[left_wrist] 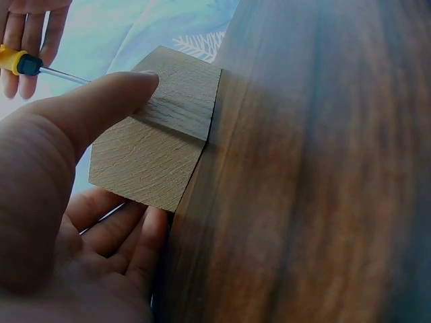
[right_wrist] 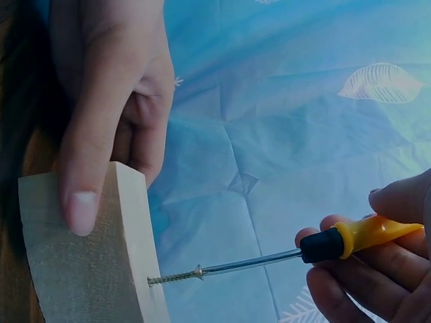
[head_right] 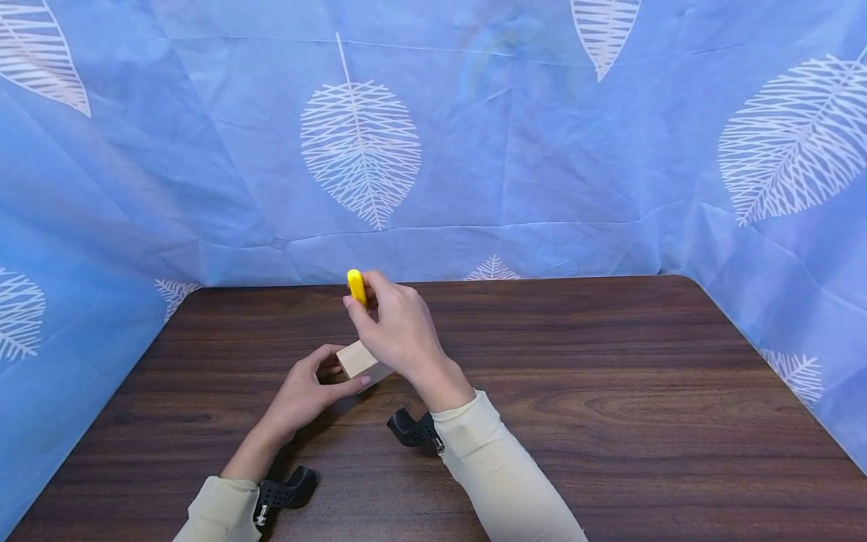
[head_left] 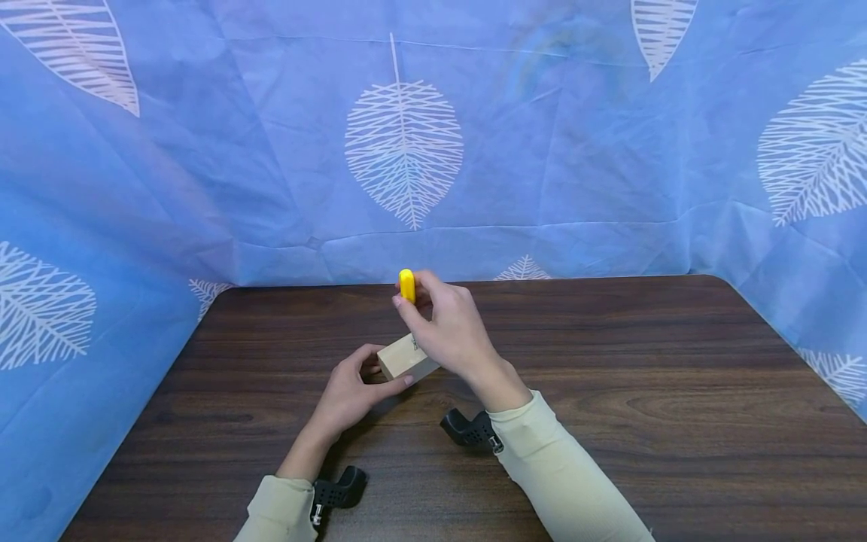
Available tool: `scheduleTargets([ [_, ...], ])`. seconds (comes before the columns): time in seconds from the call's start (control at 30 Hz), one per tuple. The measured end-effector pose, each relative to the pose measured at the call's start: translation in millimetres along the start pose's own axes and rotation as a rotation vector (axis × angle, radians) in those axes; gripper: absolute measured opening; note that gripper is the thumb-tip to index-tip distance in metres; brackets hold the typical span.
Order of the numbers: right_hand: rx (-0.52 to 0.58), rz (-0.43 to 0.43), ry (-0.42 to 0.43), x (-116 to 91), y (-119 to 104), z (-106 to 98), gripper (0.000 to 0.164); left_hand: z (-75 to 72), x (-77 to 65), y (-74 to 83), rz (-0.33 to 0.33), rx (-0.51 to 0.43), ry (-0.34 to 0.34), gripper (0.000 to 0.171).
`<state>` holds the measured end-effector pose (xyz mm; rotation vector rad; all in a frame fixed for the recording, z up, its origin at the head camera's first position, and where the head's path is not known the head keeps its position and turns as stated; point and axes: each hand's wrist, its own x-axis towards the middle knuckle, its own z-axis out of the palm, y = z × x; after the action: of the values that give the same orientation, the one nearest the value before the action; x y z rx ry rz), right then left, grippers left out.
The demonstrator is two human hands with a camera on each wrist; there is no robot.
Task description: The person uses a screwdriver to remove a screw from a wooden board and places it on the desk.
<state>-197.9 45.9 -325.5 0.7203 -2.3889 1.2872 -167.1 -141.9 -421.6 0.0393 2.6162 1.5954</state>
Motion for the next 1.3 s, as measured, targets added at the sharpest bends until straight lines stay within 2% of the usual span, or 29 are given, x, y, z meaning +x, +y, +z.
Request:
scheduleTargets([
  [0.4,0.004,0.015,0.015,-1.3,0.8,0.9,0.027,0.1,0.4,-0.1,-0.007,0.015,0.001,0.052],
  [0.7,0.078,0.047,-0.060,-1.5,-1.7,-1.1,0.020,0.2,0.7,0.5,-0.008,0.005,0.003,0.051],
  [0.9,0.059,0.036,-0.021,-2.0,-1.0,-0.1,0.021,0.3,0.1,0.6,-0.007,0.008,0.006,0.051],
  [1.07,0.032,-0.024,0.047,-1.6,1.1,1.3,0.019,0.4,0.4,0.1,-0.001,0.014,0.007,0.051],
  [1.2,0.061,-0.051,0.072,-0.8,1.7,1.7,0.017,0.5,0.5,-0.2,0.000,0.016,0.007,0.051],
  [1.3,0.082,-0.038,0.068,-0.3,1.0,1.5,0.018,0.5,0.3,-0.2,-0.002,0.012,0.006,0.051],
])
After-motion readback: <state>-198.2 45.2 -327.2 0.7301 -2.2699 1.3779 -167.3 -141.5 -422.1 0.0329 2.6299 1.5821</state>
